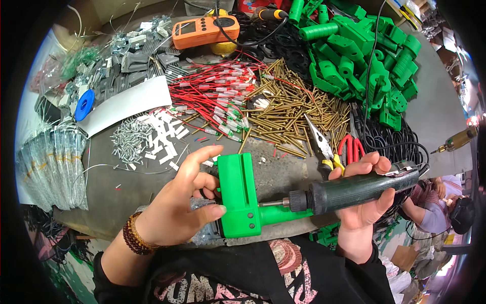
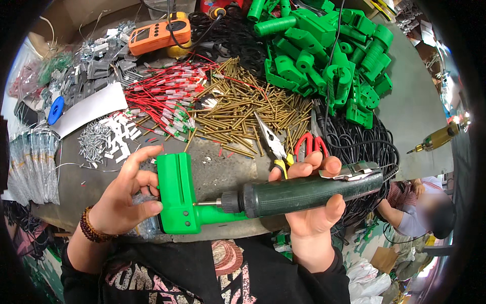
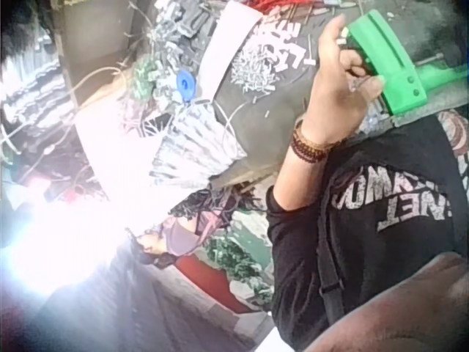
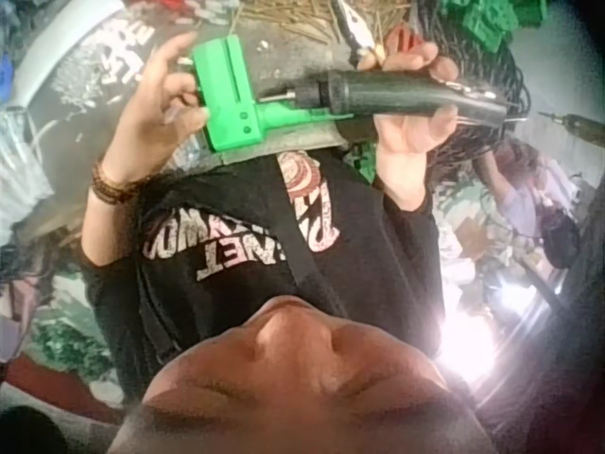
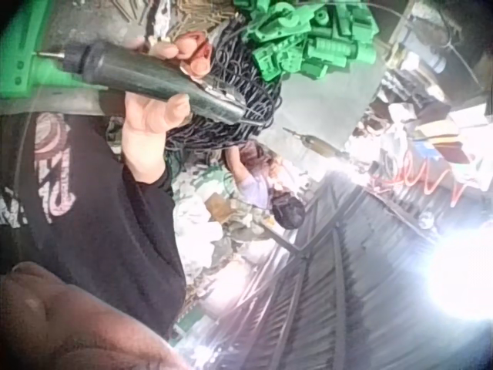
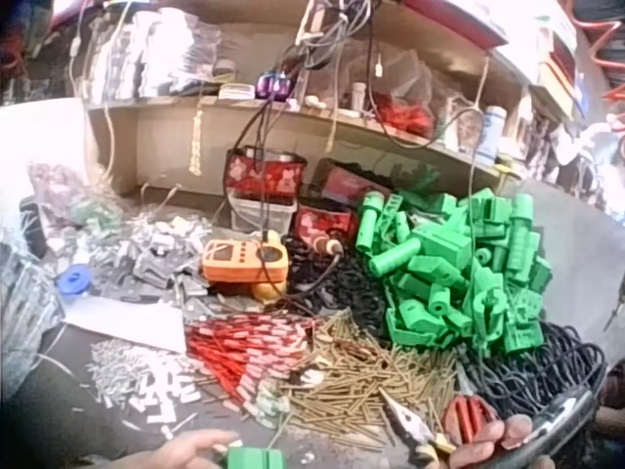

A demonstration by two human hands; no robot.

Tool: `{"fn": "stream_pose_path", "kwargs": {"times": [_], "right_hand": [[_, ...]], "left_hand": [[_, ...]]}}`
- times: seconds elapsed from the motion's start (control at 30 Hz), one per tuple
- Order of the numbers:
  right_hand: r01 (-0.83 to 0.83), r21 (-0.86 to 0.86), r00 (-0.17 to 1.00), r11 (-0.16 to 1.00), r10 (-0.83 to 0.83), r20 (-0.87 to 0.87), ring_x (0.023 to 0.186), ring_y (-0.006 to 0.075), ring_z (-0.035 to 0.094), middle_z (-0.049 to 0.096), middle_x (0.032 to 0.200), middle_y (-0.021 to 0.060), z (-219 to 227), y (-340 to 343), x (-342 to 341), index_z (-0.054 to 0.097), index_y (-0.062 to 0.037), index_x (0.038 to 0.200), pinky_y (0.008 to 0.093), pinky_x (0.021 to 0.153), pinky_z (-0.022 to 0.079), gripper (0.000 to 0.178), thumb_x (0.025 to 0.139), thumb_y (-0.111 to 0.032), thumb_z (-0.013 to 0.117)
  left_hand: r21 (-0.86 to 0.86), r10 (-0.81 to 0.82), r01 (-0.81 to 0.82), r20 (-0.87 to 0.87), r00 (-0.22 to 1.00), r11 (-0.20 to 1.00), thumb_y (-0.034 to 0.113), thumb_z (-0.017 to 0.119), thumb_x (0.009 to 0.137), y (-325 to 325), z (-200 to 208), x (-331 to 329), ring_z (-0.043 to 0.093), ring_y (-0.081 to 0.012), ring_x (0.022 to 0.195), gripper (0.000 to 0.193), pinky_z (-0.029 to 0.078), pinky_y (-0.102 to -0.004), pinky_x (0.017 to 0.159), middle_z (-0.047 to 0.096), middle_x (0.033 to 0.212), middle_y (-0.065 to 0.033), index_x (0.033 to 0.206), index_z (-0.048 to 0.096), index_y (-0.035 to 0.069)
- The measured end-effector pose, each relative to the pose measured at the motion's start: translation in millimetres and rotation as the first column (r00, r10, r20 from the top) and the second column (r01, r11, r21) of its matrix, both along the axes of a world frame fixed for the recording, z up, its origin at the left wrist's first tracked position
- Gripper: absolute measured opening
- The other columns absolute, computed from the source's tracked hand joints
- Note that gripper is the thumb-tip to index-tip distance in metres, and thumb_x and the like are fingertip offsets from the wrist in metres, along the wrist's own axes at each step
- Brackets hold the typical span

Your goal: Assembling internal components, wiring, and soldering for a green plastic electronic device housing.

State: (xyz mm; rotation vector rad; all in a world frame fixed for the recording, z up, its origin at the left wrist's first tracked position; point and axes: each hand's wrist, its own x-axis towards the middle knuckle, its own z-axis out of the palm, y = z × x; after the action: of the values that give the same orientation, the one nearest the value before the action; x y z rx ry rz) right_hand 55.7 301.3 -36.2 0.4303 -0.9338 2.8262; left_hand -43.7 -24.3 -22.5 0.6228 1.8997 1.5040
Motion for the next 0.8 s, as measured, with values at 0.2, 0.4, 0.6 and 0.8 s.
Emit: {"fn": "stream_pose_path", "kwargs": {"times": [0.2, 0.4, 0.6, 0.8], "right_hand": [[0.038, -0.023, 0.999, 0.999, -0.037, 0.033, 0.126, 0.0124, 0.053, 0.053, 0.142, -0.0055, -0.9, 3.1, 3.5, 0.056, -0.0265, 0.128, 0.0585, 0.118, 0.027, 0.044, 0.089, -0.029, 0.077], [0.034, -0.054, 0.997, 0.998, -0.03, 0.071, 0.124, 0.0123, 0.054, 0.055, 0.139, -0.0055, -0.7, -1.1, 0.9, 0.057, -0.0258, 0.126, 0.0591, 0.118, 0.027, 0.042, 0.089, -0.026, 0.077], [0.009, -0.044, 0.999, 0.999, -0.006, 0.053, 0.123, 0.0124, 0.054, 0.055, 0.138, -0.0054, 0.5, 2.4, -2.2, 0.056, -0.0249, 0.126, 0.0598, 0.118, 0.027, 0.041, 0.09, -0.026, 0.076], [0.005, -0.061, 0.998, 0.998, -0.001, 0.06, 0.123, 0.0123, 0.054, 0.054, 0.137, -0.0059, 0.5, 0.7, -3.6, 0.056, -0.0245, 0.126, 0.0588, 0.117, 0.028, 0.041, 0.091, -0.025, 0.076]], "left_hand": [[-0.007, -0.022, 0.021, -0.059, 0.998, 1.0, 0.001, 0.074, 0.084, 1.2, 0.6, -1.7, 0.057, -0.0151, 0.089, 0.086, 0.045, -0.0305, 0.082, 0.059, 0.095, -0.0024, 0.153, 0.024, 0.007], [0.026, -0.029, 0.03, -0.054, 0.998, 0.999, 0.006, 0.079, 0.082, -5.1, -8.8, -4.0, 0.057, -0.0157, 0.091, 0.093, 0.045, -0.0305, 0.083, 0.058, 0.096, -0.0031, 0.155, 0.021, 0.007], [0.048, -0.152, 0.166, -0.208, 0.966, 0.985, 0.029, 0.093, 0.071, -10.9, -16.4, -8.0, 0.058, -0.0206, 0.094, 0.119, 0.048, -0.0338, 0.086, 0.058, 0.102, -0.0078, 0.158, 0.015, 0.005], [0.071, -0.146, 0.162, -0.191, 0.971, 0.984, 0.031, 0.092, 0.071, -10.8, -18.6, -7.3, 0.059, -0.0224, 0.094, 0.118, 0.048, -0.0348, 0.085, 0.059, 0.103, -0.0091, 0.157, 0.016, 0.004]]}}
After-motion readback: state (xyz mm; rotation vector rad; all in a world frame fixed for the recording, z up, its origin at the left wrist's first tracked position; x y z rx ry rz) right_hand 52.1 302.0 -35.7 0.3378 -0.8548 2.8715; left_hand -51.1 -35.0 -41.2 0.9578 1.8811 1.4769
